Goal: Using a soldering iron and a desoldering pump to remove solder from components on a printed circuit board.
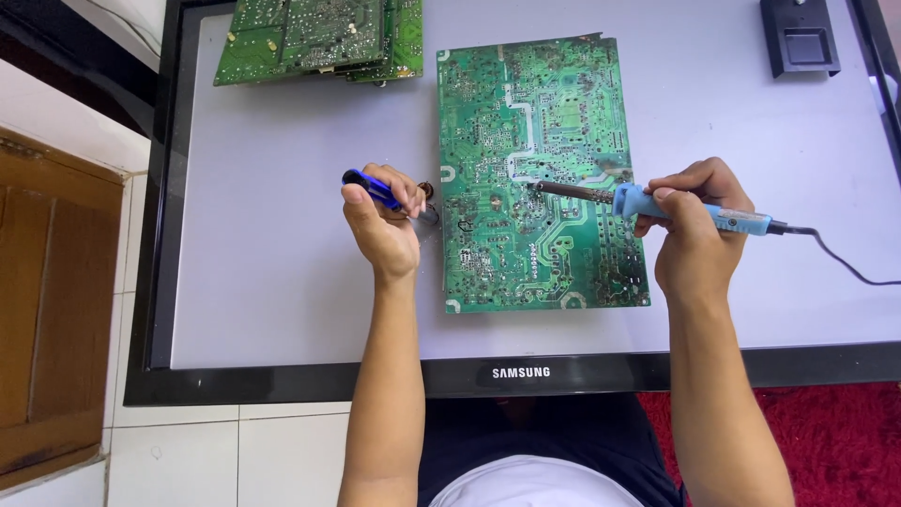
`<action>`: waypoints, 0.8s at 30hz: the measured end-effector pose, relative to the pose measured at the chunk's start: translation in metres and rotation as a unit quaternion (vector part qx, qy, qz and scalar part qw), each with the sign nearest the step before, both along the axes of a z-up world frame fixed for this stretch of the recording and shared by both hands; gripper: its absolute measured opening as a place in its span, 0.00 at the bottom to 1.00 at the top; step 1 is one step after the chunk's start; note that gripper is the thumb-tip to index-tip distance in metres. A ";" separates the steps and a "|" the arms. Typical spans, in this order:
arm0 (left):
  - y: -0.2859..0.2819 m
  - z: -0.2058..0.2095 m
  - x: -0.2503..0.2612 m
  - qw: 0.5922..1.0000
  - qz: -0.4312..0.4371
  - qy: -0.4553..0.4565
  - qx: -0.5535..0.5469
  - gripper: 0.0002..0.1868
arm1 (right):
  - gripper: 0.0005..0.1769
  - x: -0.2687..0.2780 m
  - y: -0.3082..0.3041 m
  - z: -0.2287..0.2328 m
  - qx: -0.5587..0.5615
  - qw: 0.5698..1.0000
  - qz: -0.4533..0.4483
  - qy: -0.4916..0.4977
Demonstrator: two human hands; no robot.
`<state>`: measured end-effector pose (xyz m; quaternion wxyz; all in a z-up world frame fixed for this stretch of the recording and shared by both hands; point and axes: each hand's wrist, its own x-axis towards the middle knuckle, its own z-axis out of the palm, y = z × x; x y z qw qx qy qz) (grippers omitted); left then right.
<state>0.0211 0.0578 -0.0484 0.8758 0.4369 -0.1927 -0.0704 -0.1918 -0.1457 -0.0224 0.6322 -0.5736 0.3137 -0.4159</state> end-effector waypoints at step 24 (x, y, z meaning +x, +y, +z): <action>-0.005 0.005 -0.008 0.998 0.033 -0.022 0.046 0.30 | 0.02 -0.020 0.004 -0.046 -0.029 0.994 0.006 -0.102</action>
